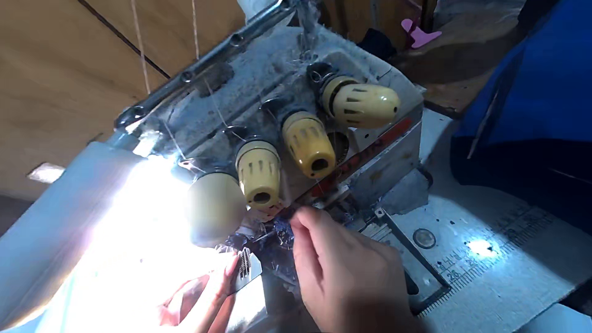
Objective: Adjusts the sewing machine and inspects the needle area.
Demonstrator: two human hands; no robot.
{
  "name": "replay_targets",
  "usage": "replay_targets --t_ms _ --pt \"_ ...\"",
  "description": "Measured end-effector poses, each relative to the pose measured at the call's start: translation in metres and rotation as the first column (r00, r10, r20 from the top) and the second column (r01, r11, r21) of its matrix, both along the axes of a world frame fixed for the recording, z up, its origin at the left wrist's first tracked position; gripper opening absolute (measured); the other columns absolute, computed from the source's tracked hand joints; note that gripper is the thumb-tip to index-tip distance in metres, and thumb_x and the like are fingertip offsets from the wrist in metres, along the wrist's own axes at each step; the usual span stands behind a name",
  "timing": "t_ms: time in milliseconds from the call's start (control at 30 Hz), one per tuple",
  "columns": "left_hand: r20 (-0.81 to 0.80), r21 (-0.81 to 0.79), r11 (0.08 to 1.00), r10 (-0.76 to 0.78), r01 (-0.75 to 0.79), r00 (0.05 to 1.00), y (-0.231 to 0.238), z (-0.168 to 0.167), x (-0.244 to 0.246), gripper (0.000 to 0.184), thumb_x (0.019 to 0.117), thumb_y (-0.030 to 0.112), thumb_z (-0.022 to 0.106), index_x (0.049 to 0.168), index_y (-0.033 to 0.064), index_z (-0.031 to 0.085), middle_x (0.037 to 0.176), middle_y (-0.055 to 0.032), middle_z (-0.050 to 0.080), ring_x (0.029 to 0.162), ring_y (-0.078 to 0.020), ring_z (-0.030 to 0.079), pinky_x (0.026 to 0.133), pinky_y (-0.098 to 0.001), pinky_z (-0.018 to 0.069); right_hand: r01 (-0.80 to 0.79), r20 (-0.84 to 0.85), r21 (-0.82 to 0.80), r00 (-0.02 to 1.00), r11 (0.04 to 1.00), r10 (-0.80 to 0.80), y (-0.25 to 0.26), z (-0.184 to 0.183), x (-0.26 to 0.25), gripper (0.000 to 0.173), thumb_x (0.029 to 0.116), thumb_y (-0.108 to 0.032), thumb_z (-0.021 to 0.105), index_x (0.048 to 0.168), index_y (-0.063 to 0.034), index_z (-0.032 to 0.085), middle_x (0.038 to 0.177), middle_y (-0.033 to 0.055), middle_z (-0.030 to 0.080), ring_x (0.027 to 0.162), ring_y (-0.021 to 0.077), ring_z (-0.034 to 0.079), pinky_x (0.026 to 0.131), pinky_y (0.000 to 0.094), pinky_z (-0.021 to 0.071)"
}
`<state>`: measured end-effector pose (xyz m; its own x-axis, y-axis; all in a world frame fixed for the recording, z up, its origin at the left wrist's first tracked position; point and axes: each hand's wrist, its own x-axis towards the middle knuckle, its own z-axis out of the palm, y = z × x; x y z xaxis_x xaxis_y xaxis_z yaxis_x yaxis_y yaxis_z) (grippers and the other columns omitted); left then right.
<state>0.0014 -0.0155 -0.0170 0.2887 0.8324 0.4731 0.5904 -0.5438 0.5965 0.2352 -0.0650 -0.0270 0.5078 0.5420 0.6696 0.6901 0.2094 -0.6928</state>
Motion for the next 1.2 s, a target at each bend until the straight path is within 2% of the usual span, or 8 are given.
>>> replay_targets --t_ms 200,333,433,600,733,933,1033,1200 --pt "0.058 -0.090 0.991 0.100 -0.095 0.993 -0.032 0.052 0.084 0.007 0.0908 -0.002 0.068 0.093 0.0046 0.067 0.082 0.0140 0.071 0.074 0.0043 0.065 0.071 -0.0169 0.0561 -0.229 -0.230 0.010 0.947 0.973 0.225 -0.009 -0.001 0.008 0.014 0.0967 -0.018 0.063 0.092 -0.0110 0.075 0.063 -0.0024 0.061 0.052 0.0060 0.054 0.045 0.0214 0.0415" --pt "0.042 -0.115 0.991 0.067 -0.062 0.997 -0.032 0.052 0.078 0.010 0.0925 0.005 0.071 0.101 0.0007 0.068 0.092 0.0104 0.073 0.085 0.0017 0.068 0.082 -0.0200 0.0578 -0.161 -0.169 0.001 0.973 0.987 0.159 -0.004 -0.002 0.006 0.014 0.0947 -0.019 0.064 0.088 -0.0128 0.075 0.060 -0.0041 0.058 0.048 0.0047 0.051 0.042 0.0205 0.0379" --pt "-0.014 -0.015 0.996 0.085 -0.085 0.996 -0.028 0.049 0.068 0.017 0.0920 0.013 0.074 0.099 -0.0015 0.068 0.091 0.0032 0.071 0.084 0.0016 0.066 0.077 -0.0160 0.0557 -0.118 -0.131 -0.005 0.985 0.993 0.116 -0.002 -0.004 0.005 0.014 0.0934 -0.020 0.065 0.086 -0.0127 0.074 0.059 -0.0050 0.056 0.048 0.0032 0.050 0.042 0.0185 0.0382" --pt "-0.271 0.008 0.989 0.144 -0.147 0.952 -0.033 0.053 0.069 0.025 0.1019 0.014 0.059 0.105 -0.0066 0.072 0.097 -0.0078 0.074 0.095 0.0021 0.067 0.088 -0.0157 0.0532 -0.143 -0.090 -0.002 0.986 0.990 0.142 -0.005 -0.002 0.005 0.011 0.0946 -0.019 0.063 0.092 -0.0129 0.072 0.062 -0.0052 0.059 0.050 0.0039 0.054 0.042 0.0211 0.0423" --pt "-0.121 0.017 0.996 0.091 -0.090 0.988 -0.027 0.050 0.067 0.023 0.1025 0.013 0.053 0.095 0.0013 0.072 0.080 0.0051 0.069 0.073 0.0091 0.061 0.068 -0.0083 0.0513 -0.241 -0.047 -0.059 0.970 0.969 0.238 -0.023 0.014 0.008 0.024 0.0914 -0.014 0.064 0.113 -0.0043 0.071 0.089 0.0037 0.069 0.063 0.0040 0.061 0.051 0.0186 0.0510" --pt "-0.062 -0.177 0.972 -0.166 0.152 0.984 -0.029 0.068 0.051 0.026 0.1043 0.024 0.053 0.096 0.0050 0.069 0.072 0.0075 0.063 0.064 0.0070 0.058 0.060 -0.0113 0.0496 -0.253 0.133 -0.121 0.954 0.960 0.269 -0.030 0.034 0.006 0.021 0.0902 -0.012 0.065 0.107 -0.0055 0.075 0.081 0.0049 0.064 0.058 0.0081 0.053 0.048 0.0207 0.0434" --pt "-0.064 -0.173 0.975 -0.153 0.140 0.986 -0.029 0.073 0.051 0.025 0.1018 0.023 0.053 0.092 0.0069 0.069 0.071 0.0071 0.061 0.063 0.0049 0.058 0.059 -0.0132 0.0496 -0.053 0.330 -0.076 0.941 0.996 0.075 -0.010 0.024 0.001 0.017 0.0885 -0.021 0.064 0.095 -0.0155 0.079 0.075 -0.0002 0.065 0.057 0.0100 0.059 0.044 0.0253 0.0454" --pt "-0.201 -0.216 0.976 -0.076 0.031 0.977 -0.034 0.079 0.053 0.024 0.0942 0.022 0.055 0.090 0.0021 0.069 0.073 -0.0046 0.060 0.068 -0.0099 0.057 0.064 -0.0274 0.0470 0.070 0.395 0.003 0.916 0.998 -0.065 0.007 0.010 -0.004 0.023 0.0853 -0.032 0.069 0.088 -0.0122 0.081 0.070 0.0014 0.067 0.054 0.0147 0.063 0.043 0.0308 0.0464"
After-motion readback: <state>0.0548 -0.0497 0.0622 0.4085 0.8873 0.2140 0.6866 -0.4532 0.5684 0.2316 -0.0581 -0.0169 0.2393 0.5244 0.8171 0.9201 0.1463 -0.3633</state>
